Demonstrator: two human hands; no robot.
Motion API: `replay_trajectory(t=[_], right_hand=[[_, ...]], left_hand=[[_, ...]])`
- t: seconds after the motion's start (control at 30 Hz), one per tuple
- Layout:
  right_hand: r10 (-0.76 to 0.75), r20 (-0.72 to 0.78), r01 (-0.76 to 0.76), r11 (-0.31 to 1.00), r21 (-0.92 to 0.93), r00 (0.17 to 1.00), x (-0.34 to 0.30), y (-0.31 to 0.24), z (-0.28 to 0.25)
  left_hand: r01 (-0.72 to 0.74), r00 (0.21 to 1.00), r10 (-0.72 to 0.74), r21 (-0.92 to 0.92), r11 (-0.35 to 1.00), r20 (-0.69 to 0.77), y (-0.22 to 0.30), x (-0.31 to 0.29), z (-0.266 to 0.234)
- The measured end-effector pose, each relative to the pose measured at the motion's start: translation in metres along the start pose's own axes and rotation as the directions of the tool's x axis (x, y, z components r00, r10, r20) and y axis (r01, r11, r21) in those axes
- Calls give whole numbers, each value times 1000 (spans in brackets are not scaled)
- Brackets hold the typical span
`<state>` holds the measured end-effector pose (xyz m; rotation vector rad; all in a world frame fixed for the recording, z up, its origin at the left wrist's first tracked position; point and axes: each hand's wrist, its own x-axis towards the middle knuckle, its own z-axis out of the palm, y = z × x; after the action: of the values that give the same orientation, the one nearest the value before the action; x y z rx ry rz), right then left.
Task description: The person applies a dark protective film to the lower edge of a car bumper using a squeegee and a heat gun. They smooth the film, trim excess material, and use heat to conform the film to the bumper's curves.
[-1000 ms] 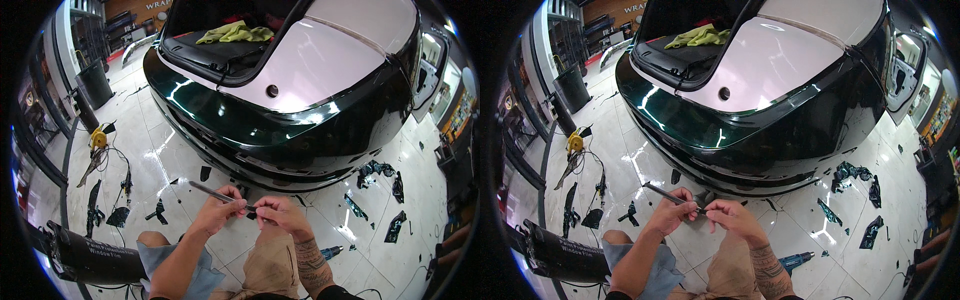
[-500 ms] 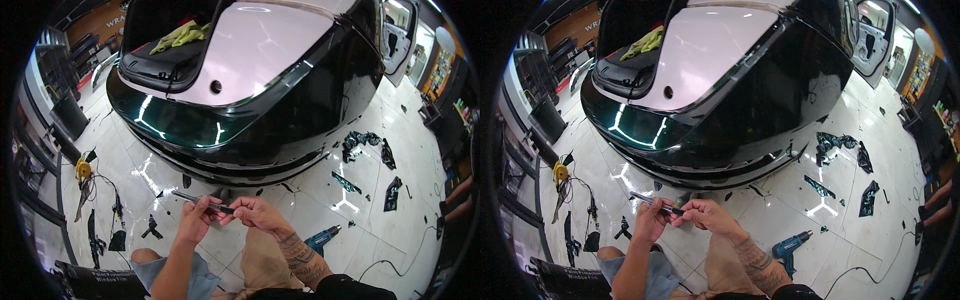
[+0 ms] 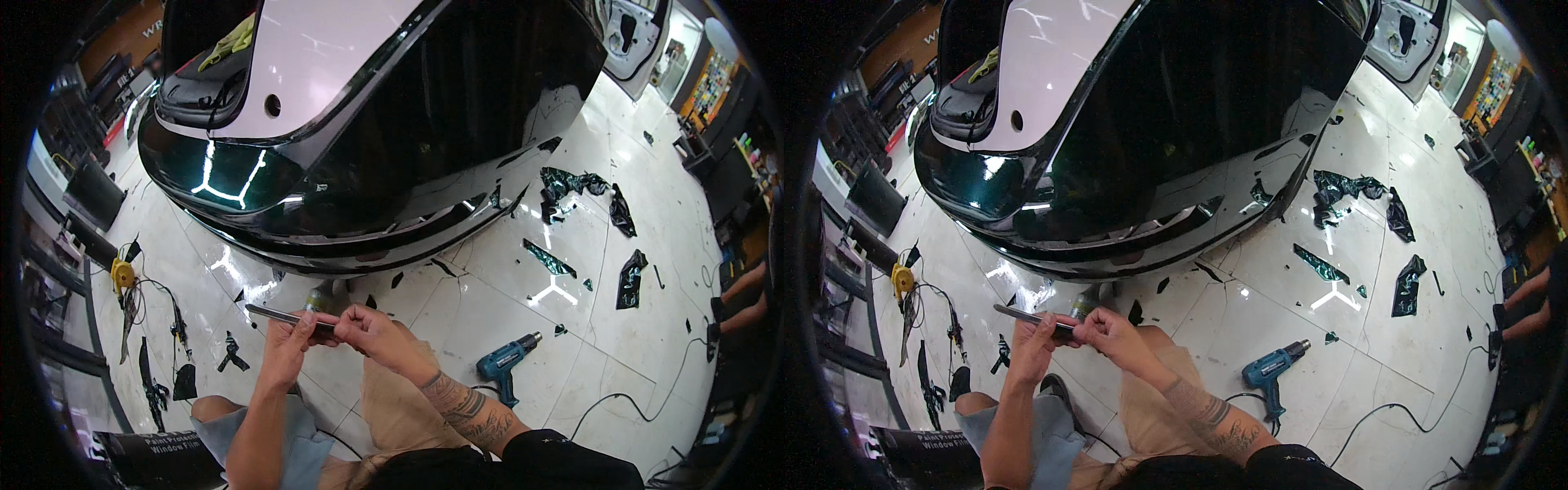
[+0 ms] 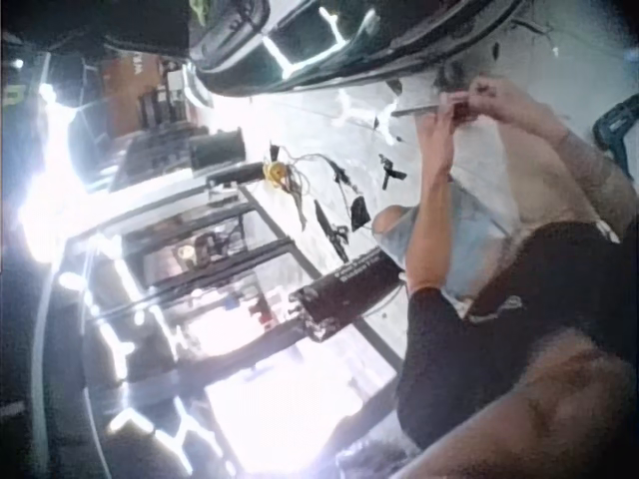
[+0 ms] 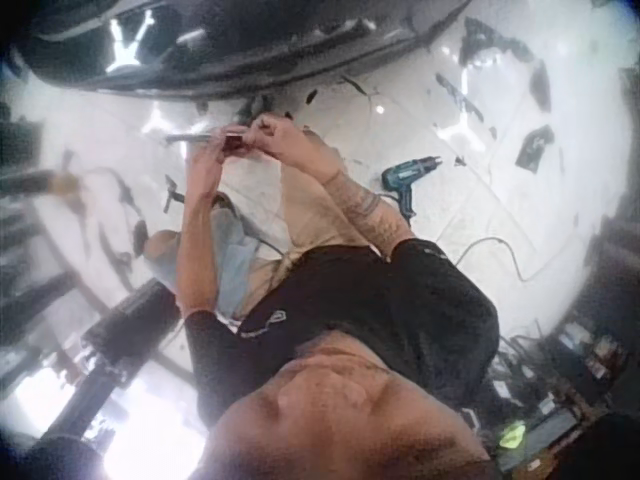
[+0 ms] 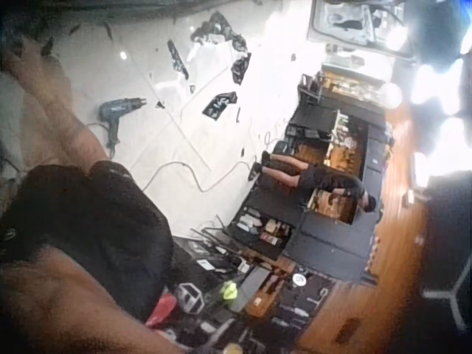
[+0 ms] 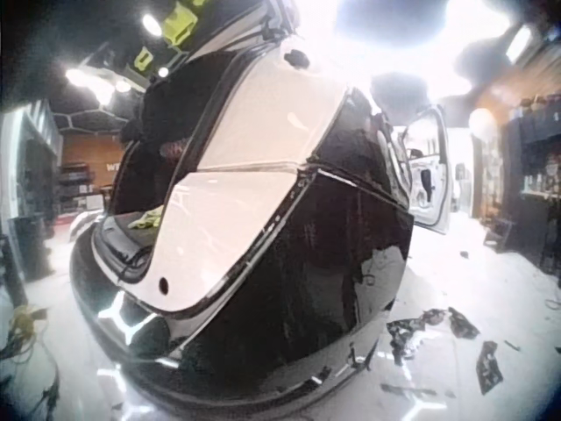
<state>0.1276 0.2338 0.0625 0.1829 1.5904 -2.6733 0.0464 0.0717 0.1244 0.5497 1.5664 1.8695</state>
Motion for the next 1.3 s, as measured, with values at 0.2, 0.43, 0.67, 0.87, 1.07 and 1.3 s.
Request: replay_trajectory(t=[0.2, 0.43, 0.67, 0.87, 1.07, 1.3], right_hand=[[142, -2, -140, 977, -163, 990, -3, 39, -48], [151, 126, -172, 969, 177, 980, -20, 62, -24], [187, 215, -201, 978, 48, 959, -21, 29, -2], [116, 113, -121, 992, 41, 987, -31, 39, 5], [150, -40, -155, 973, -170, 988, -45, 33, 19], [313, 19, -310, 948, -77, 950, -60, 30, 34]], left_hand=[[-16, 989, 65, 347, 938, -130, 43, -9, -2], [69, 983, -20, 266, 962, -183, 41, -28, -11], [48, 940, 9, 158, 986, -341, -21, -56, -17], [19, 958, -73, -191, 981, -277, -55, -55, -17], [102, 985, -149, -393, 914, -91, -88, -48, -29], [548, 827, -322, -534, 644, 461, -98, -49, -57]])
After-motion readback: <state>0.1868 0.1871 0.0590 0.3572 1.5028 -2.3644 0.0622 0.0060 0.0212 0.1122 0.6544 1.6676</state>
